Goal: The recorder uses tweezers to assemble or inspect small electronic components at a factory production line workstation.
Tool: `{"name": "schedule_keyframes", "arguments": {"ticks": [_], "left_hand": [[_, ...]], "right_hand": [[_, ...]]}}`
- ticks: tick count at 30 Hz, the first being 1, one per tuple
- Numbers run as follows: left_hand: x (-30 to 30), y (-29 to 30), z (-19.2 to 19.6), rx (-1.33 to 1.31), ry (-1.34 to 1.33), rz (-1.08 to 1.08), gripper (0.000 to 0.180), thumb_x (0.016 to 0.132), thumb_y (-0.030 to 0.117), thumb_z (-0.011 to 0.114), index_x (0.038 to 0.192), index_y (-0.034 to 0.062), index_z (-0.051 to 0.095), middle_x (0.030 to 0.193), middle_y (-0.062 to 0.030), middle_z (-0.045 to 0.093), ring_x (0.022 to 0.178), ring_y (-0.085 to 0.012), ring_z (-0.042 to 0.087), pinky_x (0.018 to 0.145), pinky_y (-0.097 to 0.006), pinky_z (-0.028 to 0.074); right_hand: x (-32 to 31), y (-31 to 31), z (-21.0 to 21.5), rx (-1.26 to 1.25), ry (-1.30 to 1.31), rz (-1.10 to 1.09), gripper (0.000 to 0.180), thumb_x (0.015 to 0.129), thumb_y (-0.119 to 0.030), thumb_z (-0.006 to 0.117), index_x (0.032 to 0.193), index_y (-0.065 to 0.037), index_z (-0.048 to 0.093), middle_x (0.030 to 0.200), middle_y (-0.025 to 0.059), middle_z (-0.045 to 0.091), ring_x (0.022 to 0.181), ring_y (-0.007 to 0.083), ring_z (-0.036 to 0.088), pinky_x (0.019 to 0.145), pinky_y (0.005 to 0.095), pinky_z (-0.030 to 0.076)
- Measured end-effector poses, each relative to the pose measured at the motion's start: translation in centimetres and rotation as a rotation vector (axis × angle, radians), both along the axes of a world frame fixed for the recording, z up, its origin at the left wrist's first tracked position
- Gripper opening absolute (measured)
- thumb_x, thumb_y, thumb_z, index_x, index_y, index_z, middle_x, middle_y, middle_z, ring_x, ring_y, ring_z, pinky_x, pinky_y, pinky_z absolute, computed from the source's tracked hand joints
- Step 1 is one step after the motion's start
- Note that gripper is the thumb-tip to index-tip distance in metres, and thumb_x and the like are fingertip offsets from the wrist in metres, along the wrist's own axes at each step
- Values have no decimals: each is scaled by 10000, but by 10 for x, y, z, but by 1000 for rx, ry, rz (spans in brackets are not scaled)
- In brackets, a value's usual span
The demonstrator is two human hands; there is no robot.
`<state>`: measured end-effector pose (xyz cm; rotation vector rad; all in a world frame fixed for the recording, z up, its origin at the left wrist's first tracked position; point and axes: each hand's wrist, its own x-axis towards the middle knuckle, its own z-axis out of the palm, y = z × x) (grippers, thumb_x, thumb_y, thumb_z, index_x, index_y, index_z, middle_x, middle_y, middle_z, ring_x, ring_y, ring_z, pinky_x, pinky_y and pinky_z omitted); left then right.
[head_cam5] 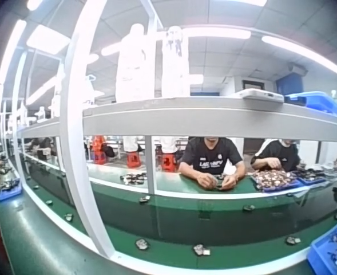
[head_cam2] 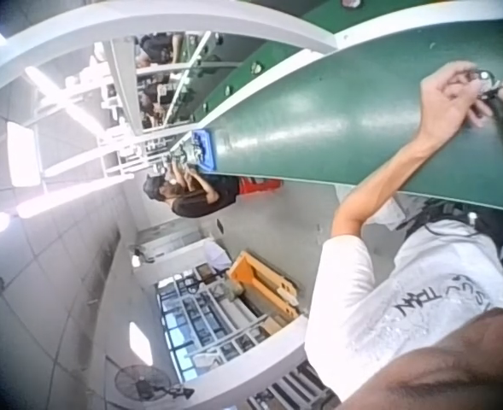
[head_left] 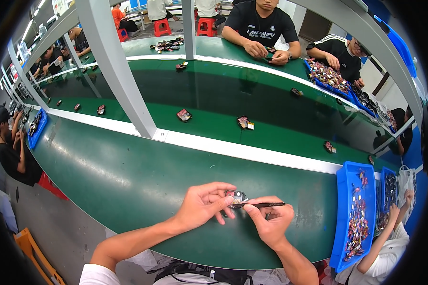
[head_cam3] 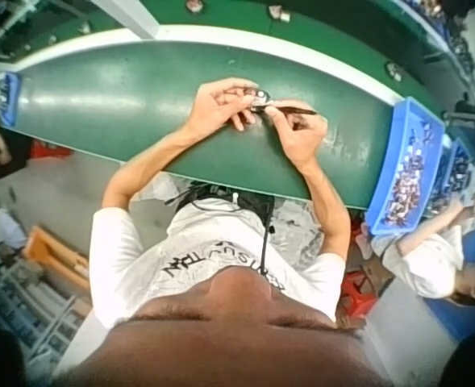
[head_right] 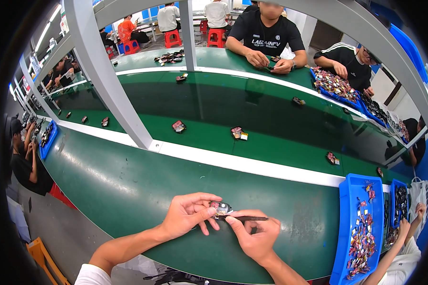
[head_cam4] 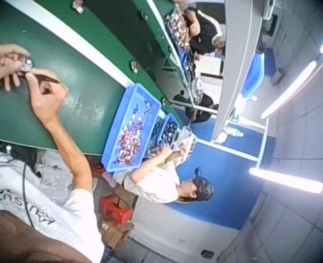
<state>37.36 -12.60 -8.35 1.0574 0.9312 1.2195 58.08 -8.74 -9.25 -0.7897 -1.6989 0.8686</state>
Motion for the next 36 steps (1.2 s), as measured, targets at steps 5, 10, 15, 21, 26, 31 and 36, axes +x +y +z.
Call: {"name": "schedule_keyframes", "arguments": {"ticks": [5,10,15,21,26,31,36], "left_hand": [[4,2,1,21,35,31,333,999,66,618,1288,-95,582,978,-133,669,798,-219,739,574,-266,614],[7,4,3,20,45,44,327,999,67,617,1282,-94,589,957,-122,673,791,-214,738,572,-266,612],[12,4,2,28,73,32,325,1001,68,615,1281,-95,589,952,-121,677,781,-204,733,570,-262,605],[19,5,1,38,80,39,316,998,53,613,1275,-98,590,936,-122,678,764,-200,729,567,-262,602],[26,8,-1,36,82,43,313,995,44,614,1272,-100,591,929,-127,681,749,-199,727,559,-264,599],[30,9,0,58,107,38,317,993,37,614,1276,-103,588,942,-141,691,739,-199,724,553,-269,598],[33,8,4,128,91,32,290,985,-36,580,1265,-107,597,877,-162,712,723,-206,731,554,-284,613]], "right_hand": [[2,2,-1,-10,63,-20,121,801,49,796,895,34,720,660,13,660,488,5,477,458,189,309],[6,4,0,112,30,4,158,767,-6,836,898,-40,755,784,46,759,411,22,428,422,200,302],[10,7,1,194,-2,13,166,747,-8,840,883,-52,756,816,49,770,397,42,426,416,211,317],[16,10,1,214,0,37,144,748,7,829,856,-52,754,816,63,771,391,53,435,417,215,338],[20,12,1,248,32,58,137,744,22,823,840,-46,752,801,78,770,387,65,450,427,216,381],[26,14,3,311,10,79,163,731,71,803,827,-37,727,819,117,773,412,55,516,420,200,393],[32,15,6,321,31,95,166,732,81,795,827,-36,725,812,122,771,427,57,542,417,202,402]]}}
